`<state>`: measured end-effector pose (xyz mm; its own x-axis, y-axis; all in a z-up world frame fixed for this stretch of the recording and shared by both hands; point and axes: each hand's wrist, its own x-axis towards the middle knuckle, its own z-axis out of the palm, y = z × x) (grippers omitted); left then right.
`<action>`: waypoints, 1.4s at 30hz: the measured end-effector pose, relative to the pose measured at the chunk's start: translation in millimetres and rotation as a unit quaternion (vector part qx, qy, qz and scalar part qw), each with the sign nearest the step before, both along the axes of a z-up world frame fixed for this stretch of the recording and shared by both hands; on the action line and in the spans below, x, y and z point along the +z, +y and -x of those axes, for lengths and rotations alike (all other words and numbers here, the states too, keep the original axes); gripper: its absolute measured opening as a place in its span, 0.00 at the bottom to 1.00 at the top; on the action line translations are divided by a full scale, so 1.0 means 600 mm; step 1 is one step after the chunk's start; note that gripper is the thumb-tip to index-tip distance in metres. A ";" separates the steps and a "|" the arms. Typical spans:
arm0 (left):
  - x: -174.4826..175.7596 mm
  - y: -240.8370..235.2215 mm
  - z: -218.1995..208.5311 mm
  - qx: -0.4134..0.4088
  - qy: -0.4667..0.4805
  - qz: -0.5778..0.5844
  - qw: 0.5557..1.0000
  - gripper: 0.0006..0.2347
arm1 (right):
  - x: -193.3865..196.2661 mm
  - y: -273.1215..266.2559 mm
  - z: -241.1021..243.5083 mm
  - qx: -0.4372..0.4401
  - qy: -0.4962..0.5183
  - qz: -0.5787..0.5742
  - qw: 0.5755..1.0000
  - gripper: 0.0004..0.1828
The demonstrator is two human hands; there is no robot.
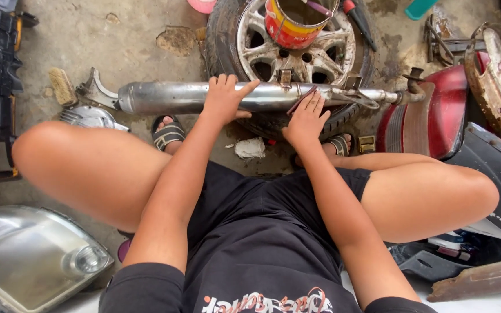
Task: The person cleans and sands a motorcycle exhaust pipe using a piece of sandpaper and a liquid from a container, repeatedly scrubbing the metal surface by hand.
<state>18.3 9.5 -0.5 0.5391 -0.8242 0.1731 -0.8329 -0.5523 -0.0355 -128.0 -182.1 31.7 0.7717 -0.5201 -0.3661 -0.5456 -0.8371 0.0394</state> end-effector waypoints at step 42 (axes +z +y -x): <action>-0.005 -0.012 0.047 0.042 0.051 -0.077 0.995 0.48 | -0.102 0.166 -0.055 -0.056 -0.137 0.163 0.975 0.26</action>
<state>-9.8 2.4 -3.3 0.6160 -0.7877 -0.0113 -0.7873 -0.6151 -0.0438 -94.8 -82.3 -29.5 0.7495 -0.6605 0.0455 -0.6598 -0.7395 0.1332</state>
